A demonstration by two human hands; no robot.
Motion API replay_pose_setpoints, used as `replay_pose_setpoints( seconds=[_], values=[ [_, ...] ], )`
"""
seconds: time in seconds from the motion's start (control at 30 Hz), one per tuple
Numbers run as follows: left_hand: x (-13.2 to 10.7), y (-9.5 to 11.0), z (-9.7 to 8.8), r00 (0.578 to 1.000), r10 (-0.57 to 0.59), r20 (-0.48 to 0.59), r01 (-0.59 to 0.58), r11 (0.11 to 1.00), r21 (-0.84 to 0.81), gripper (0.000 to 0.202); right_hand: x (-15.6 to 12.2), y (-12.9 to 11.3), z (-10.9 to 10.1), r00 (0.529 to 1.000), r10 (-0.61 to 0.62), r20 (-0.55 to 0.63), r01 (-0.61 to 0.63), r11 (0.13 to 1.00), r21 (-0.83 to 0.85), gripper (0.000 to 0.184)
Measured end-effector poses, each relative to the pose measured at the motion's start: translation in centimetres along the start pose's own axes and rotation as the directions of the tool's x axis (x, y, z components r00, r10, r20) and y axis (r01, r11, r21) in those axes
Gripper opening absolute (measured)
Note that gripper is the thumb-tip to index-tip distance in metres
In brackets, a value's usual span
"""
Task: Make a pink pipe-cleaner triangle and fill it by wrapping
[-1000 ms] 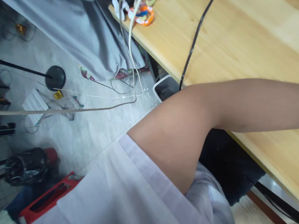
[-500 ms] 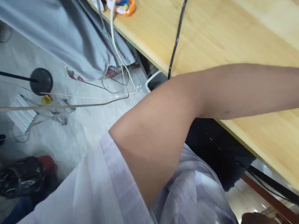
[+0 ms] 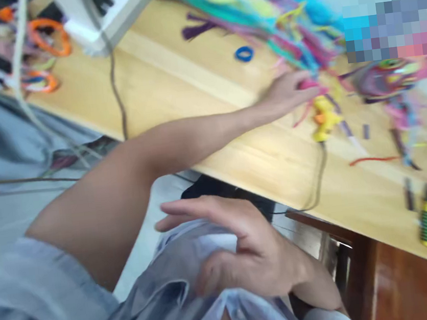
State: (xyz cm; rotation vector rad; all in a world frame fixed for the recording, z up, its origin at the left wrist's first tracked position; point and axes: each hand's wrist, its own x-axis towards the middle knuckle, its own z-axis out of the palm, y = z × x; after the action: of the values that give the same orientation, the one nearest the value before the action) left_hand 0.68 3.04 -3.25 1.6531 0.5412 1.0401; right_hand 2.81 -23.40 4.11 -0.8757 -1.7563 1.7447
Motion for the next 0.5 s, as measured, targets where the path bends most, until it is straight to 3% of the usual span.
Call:
replay_pose_setpoints(
  seconds=[0.03, 0.07, 0.1, 0.13, 0.2, 0.27, 0.3, 0.37, 0.5],
  values=[
    [0.3, 0.7, 0.2, 0.979, -0.068, -0.191, 0.075, 0.997, 0.032, 0.053, -0.9, -0.3, -1.5, 0.995, -0.018, -0.098, 0.012, 0.998, -0.06, 0.059],
    [0.2, 1.1, 0.2, 0.947, -0.086, -0.308, 0.093, 0.996, 0.006, 0.051, -1.9, -0.5, -3.3, 0.975, -0.05, -0.215, 0.023, 0.992, -0.123, 0.056],
    [-0.1, 1.3, 0.1, 0.934, -0.102, -0.342, 0.09, 0.995, -0.052, 0.046, -2.7, -0.6, -5.3, 0.937, -0.096, -0.334, 0.033, 0.981, -0.189, 0.05],
    [-0.5, 1.4, -0.1, 0.933, -0.13, -0.336, 0.091, 0.988, -0.128, 0.041, -3.4, -0.7, -7.4, 0.861, -0.155, -0.485, 0.032, 0.967, -0.252, 0.044],
    [-1.2, 1.5, -0.5, 0.919, -0.212, -0.331, 0.119, 0.953, -0.28, 0.038, -4.0, -1.0, -12.0, 0.702, -0.286, -0.652, 0.054, 0.935, -0.352, 0.036],
    [-1.5, 1.6, -0.5, 0.904, -0.278, -0.325, 0.153, 0.919, -0.363, 0.04, -3.6, -1.2, -16.3, 0.588, -0.331, -0.738, 0.016, 0.917, -0.399, 0.034],
    [-1.5, 1.6, -0.4, 0.898, -0.305, -0.318, 0.168, 0.905, -0.391, 0.039, -3.0, -1.2, -18.2, 0.564, -0.332, -0.756, -0.018, 0.91, -0.413, 0.035],
    [-1.5, 1.6, -0.1, 0.885, -0.342, -0.314, 0.183, 0.878, -0.442, 0.03, -1.1, -0.9, -21.1, 0.575, -0.294, -0.763, -0.092, 0.904, -0.418, 0.04],
    [-1.4, 0.9, 0.1, 0.888, -0.357, -0.289, 0.191, 0.859, -0.474, 0.032, 3.2, 1.1, -23.8, 0.681, -0.155, -0.716, -0.168, 0.918, -0.359, 0.048]
  ],
)
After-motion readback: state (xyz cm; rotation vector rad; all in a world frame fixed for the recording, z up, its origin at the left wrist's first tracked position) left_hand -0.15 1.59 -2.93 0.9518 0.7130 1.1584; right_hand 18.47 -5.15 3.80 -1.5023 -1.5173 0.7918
